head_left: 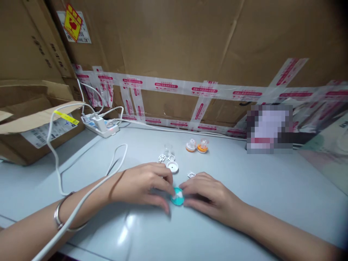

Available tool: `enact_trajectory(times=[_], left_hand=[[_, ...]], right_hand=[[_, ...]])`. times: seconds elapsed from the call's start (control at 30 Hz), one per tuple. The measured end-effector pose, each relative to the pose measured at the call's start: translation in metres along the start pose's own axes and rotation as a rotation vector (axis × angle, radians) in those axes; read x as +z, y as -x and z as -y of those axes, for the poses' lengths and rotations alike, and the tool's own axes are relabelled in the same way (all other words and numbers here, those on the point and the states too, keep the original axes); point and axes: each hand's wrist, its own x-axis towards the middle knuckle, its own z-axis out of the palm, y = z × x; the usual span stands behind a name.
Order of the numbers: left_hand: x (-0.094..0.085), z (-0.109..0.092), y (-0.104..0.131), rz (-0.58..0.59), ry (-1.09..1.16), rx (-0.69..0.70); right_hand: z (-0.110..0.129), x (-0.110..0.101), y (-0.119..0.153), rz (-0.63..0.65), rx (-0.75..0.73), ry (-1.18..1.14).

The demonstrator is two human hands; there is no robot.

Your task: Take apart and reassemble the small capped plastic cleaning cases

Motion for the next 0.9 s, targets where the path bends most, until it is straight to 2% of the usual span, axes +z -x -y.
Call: enact_trajectory(times=[0.2, 0.5, 0.9], left_hand=[[0.004, -0.001, 0.001, 0.046, -0.065, 0.003], [0.003, -0.003, 0.001, 0.098, -0.100, 0.004], [0.006, -0.009, 0.002, 0.042, -0.137, 0.001]], right_hand=[[-0.002, 0.002, 0.000, -0.048, -0.079, 0.070], [-0.004, 0.004, -0.001, -0.064, -0.097, 0.109], [-0.001, 0.003, -0.002, -0.075, -0.122, 0.091]])
